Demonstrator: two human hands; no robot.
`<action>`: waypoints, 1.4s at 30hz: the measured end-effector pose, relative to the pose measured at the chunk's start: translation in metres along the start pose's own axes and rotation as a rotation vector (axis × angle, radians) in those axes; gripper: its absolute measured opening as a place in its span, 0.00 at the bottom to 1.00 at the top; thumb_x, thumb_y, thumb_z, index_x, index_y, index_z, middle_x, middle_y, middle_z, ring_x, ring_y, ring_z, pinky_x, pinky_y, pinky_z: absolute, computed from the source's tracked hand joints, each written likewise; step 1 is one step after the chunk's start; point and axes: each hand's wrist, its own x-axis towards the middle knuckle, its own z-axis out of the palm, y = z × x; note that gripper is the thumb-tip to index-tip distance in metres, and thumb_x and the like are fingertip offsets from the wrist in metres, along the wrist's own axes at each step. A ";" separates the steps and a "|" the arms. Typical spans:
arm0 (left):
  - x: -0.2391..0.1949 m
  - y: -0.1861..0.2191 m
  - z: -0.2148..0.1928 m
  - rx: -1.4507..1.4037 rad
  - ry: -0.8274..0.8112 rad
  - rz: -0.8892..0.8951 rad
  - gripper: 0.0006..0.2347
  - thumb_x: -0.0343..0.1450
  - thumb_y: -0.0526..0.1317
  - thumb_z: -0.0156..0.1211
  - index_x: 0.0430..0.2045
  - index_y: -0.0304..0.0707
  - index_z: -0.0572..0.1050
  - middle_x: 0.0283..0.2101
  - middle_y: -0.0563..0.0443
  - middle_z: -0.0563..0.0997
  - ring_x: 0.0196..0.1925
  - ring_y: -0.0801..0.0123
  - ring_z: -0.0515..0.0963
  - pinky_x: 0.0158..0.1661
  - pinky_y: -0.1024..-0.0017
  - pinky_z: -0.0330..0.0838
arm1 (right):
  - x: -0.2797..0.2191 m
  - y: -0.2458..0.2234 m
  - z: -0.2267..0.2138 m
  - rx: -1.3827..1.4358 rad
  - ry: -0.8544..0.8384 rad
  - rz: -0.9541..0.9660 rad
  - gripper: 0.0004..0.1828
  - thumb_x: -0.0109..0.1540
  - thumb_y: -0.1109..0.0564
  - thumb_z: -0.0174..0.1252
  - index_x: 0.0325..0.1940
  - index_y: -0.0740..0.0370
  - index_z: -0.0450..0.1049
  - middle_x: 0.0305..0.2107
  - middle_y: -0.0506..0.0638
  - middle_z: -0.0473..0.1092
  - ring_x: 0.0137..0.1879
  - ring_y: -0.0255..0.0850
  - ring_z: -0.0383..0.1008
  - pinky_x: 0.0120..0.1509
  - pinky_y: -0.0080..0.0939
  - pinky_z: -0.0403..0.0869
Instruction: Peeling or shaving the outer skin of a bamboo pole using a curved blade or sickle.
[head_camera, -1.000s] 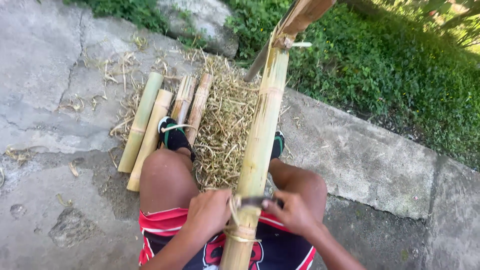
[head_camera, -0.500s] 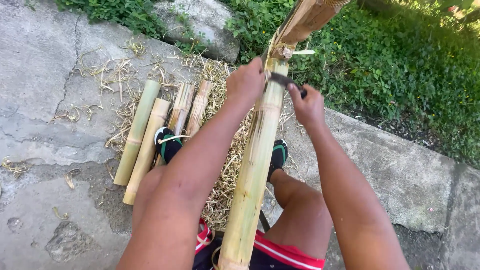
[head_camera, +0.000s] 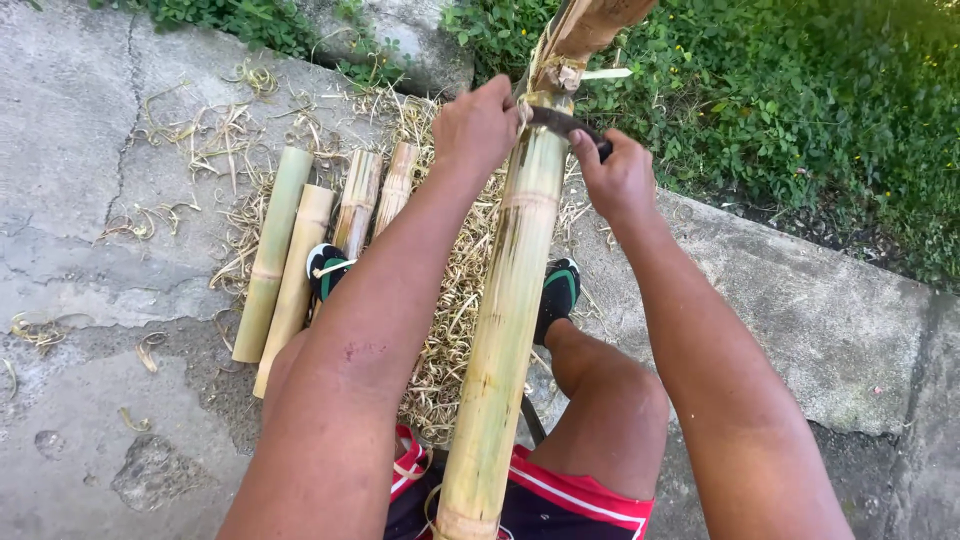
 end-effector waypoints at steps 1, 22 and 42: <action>-0.011 0.003 -0.009 0.000 0.005 0.002 0.11 0.75 0.52 0.55 0.31 0.47 0.73 0.23 0.54 0.75 0.24 0.67 0.72 0.24 0.63 0.62 | -0.006 -0.001 0.000 0.000 0.004 -0.004 0.30 0.69 0.34 0.56 0.28 0.62 0.72 0.15 0.48 0.69 0.18 0.36 0.65 0.19 0.46 0.62; -0.324 -0.022 -0.071 -0.043 -0.400 -0.090 0.13 0.70 0.51 0.59 0.26 0.40 0.78 0.27 0.38 0.82 0.33 0.44 0.82 0.36 0.47 0.73 | -0.269 -0.036 -0.023 -0.032 -0.567 0.164 0.30 0.61 0.31 0.56 0.34 0.62 0.78 0.16 0.58 0.70 0.24 0.47 0.71 0.30 0.54 0.68; -0.321 -0.027 -0.062 -0.126 -0.098 0.145 0.10 0.71 0.46 0.60 0.25 0.40 0.76 0.30 0.46 0.78 0.34 0.47 0.80 0.33 0.50 0.71 | -0.290 -0.058 -0.016 0.069 -0.233 0.113 0.30 0.63 0.34 0.54 0.44 0.65 0.76 0.16 0.63 0.71 0.22 0.52 0.73 0.28 0.54 0.68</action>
